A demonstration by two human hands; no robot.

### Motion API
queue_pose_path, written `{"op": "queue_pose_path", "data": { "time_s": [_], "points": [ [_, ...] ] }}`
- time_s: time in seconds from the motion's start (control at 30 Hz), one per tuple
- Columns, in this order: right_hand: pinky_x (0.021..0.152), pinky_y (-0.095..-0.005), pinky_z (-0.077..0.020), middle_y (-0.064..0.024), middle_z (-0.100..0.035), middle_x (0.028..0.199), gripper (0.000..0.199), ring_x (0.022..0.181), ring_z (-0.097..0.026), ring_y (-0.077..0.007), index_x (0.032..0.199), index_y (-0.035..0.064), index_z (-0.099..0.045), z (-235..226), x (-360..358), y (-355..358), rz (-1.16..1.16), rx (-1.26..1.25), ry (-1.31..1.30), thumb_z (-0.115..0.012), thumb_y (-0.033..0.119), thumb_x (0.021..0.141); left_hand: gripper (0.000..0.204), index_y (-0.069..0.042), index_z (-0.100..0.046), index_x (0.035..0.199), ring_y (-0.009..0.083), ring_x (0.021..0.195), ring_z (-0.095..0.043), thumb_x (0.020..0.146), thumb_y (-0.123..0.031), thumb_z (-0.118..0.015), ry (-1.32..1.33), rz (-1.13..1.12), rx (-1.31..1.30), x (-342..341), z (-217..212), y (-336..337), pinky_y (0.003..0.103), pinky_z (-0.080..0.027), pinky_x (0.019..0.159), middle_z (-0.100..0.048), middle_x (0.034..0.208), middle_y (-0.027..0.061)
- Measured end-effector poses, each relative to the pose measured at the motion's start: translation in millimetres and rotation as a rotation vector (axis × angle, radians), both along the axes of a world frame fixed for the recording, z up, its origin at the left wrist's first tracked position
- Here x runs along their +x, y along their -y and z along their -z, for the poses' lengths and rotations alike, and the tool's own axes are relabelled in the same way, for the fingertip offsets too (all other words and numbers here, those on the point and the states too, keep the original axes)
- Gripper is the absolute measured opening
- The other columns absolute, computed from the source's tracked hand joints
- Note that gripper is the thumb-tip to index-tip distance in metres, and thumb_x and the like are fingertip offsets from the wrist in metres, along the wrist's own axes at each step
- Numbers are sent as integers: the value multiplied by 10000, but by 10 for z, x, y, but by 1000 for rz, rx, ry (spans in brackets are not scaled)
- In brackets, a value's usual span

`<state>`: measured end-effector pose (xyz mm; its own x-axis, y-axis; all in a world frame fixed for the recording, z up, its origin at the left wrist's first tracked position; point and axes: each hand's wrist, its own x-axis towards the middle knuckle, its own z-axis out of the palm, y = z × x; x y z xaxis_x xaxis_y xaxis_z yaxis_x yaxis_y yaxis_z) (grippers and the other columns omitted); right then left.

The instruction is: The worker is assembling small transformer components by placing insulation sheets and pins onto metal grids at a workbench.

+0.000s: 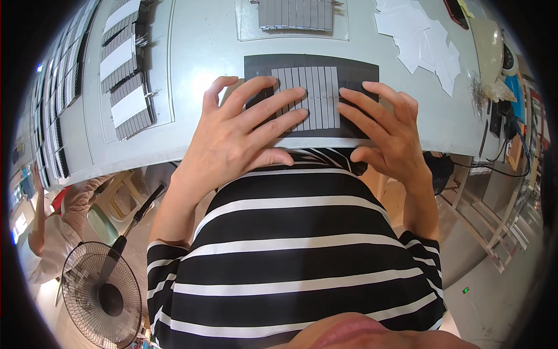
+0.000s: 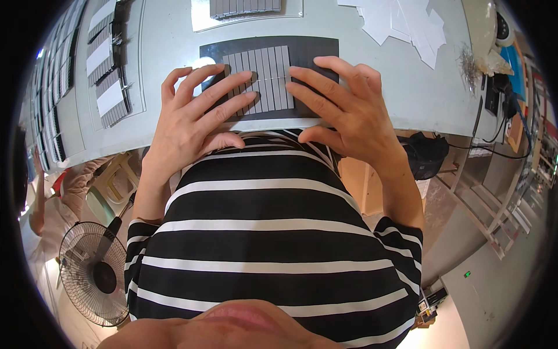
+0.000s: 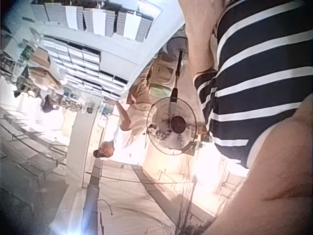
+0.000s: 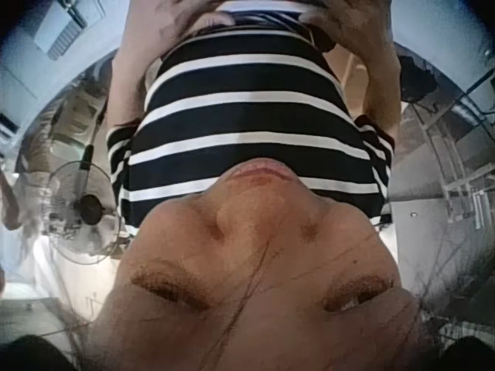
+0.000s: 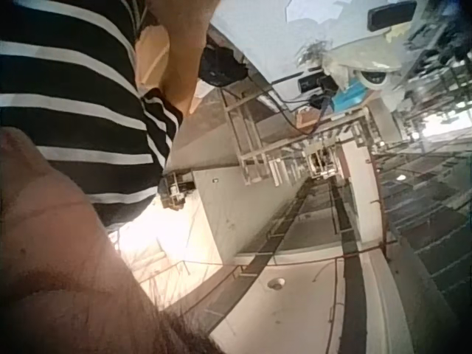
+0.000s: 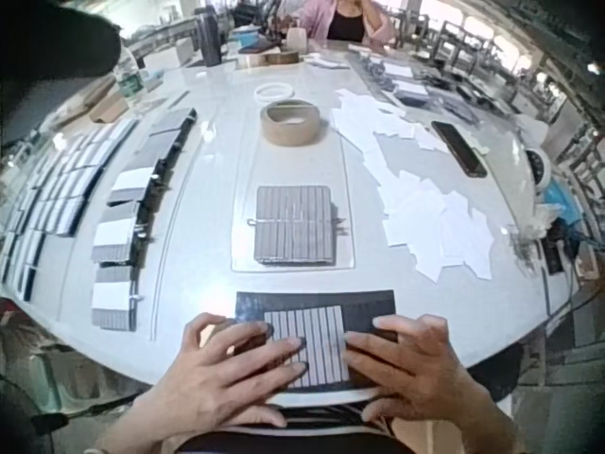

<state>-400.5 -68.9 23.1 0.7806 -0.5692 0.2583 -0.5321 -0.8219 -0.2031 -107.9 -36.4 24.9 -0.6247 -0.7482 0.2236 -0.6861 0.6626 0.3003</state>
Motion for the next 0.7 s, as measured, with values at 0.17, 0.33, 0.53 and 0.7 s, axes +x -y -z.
{"op": "queue_pose_path", "data": {
  "time_s": [0.17,0.33,0.53,0.7],
  "points": [
    [979,-400,-336,-27,-614,1350,659,1254,-507,-279,1259,111,-657,34,-44,-43,-10,33,-7,-409,635,945,562,-204,-635,1269,244,1263,-485,851,-573,-569,32,10,-2,-26,-15,30,495,-290,1063,-564,1390,-39],
    [975,-403,-364,2,-593,1373,632,1259,-493,-256,1267,138,-649,60,-40,-38,-15,32,9,-459,631,922,635,-243,-633,1293,266,1273,-480,792,-628,-574,92,1,-8,-48,-3,30,492,-272,1079,-558,1413,-52],
    [970,-429,-384,0,-572,1399,621,1278,-477,-272,1279,141,-640,0,-83,91,-45,41,33,-463,624,930,595,-204,-646,1274,257,1281,-472,834,-596,-565,41,62,-14,-174,-76,145,505,-281,1080,-568,1390,-34],
    [959,-449,-386,-20,-568,1407,646,1288,-478,-305,1298,131,-631,19,-69,178,-132,50,-11,-413,631,952,608,-196,-646,1277,262,1280,-472,829,-600,-569,38,84,-2,-221,-45,206,501,-278,1085,-576,1384,-26]
  ]
}}
